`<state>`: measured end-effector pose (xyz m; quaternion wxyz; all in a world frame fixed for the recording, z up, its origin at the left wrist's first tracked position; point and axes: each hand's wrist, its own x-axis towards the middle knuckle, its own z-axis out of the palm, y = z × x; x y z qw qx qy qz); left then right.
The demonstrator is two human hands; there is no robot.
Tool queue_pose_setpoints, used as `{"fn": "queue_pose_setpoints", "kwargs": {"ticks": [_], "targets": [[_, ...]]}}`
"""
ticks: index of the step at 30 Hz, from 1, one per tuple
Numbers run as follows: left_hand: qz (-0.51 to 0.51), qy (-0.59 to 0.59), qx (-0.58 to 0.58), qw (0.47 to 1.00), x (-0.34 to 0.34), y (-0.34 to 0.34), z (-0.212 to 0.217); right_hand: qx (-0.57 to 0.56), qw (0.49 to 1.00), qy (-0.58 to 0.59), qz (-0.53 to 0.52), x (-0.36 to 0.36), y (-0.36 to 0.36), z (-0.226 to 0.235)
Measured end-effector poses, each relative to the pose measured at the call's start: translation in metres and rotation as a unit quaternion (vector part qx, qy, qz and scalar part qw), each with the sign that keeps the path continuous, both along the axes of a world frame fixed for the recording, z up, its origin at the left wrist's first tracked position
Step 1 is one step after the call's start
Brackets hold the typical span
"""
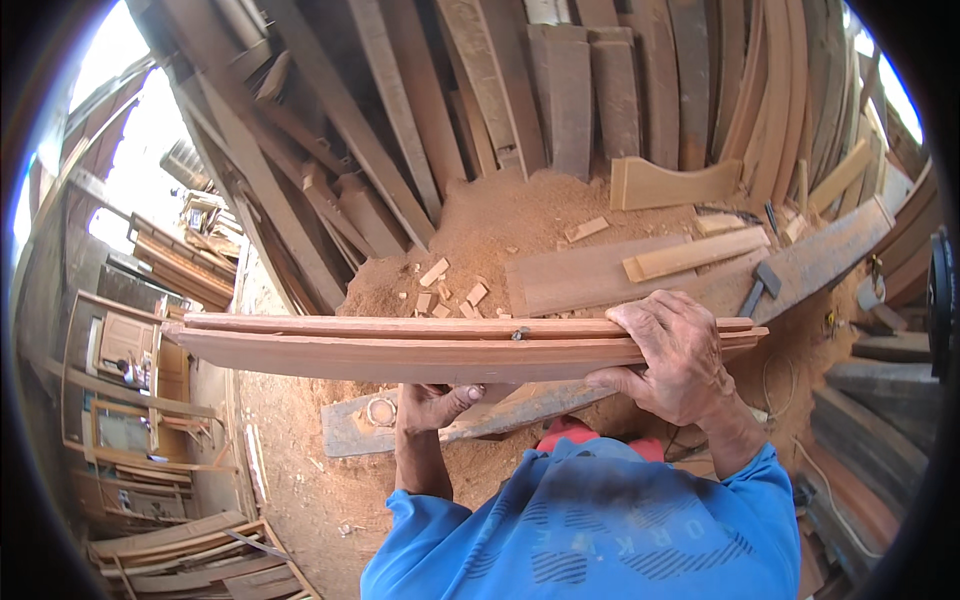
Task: The person joins wooden pieces using a hammer and a small axe, fits the pieces together by hand, and checks the alignment with a square tool.
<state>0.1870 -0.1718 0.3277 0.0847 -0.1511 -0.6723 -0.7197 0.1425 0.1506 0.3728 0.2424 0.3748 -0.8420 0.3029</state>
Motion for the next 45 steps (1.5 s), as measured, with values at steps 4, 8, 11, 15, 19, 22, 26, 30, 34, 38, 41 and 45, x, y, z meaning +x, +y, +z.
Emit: {"fn": "queue_pose_setpoints", "kwargs": {"ticks": [4,8,11,15,19,22,26,30,34,38,41,45], "targets": [[0.061,0.045,0.031,0.997,0.014,-0.017,0.006,0.042,0.998,0.046,0.014,-0.003,-0.034,0.024],[0.106,0.035,-0.016,0.994,0.013,-0.058,-0.005,0.063,0.996,0.061,0.019,-0.009,-0.071,0.044],[0.171,0.092,0.010,0.981,0.011,-0.068,0.005,0.074,0.995,0.068,0.008,-0.010,-0.099,0.055],[0.150,0.117,0.054,0.980,0.010,-0.099,-0.006,0.101,0.992,0.071,0.006,-0.005,-0.128,0.073],[0.137,0.091,0.101,0.981,0.007,-0.117,-0.009,0.114,0.991,0.072,0.005,-0.009,-0.148,0.082],[0.131,0.101,0.080,0.983,0.001,-0.128,0.000,0.122,0.991,0.061,0.007,-0.017,-0.162,0.084],[0.140,0.103,0.084,0.981,0.004,-0.133,0.005,0.137,0.989,0.052,0.006,-0.014,-0.175,0.088],[0.136,0.097,0.114,0.979,0.001,-0.143,0.000,0.149,0.987,0.051,-0.001,-0.013,-0.184,0.092],[0.155,0.089,0.127,0.976,-0.006,-0.144,-0.004,0.146,0.986,0.080,-0.011,-0.028,-0.194,0.087],[0.148,0.087,0.105,0.980,-0.013,-0.142,-0.002,0.137,0.988,0.069,-0.024,-0.037,-0.194,0.083],[0.149,0.091,0.088,0.981,-0.014,-0.157,-0.015,0.098,0.991,0.088,-0.012,-0.037,-0.196,0.083],[0.198,0.099,0.116,0.968,-0.016,-0.149,-0.021,0.106,0.990,0.093,-0.018,-0.034,-0.195,0.082]]}}
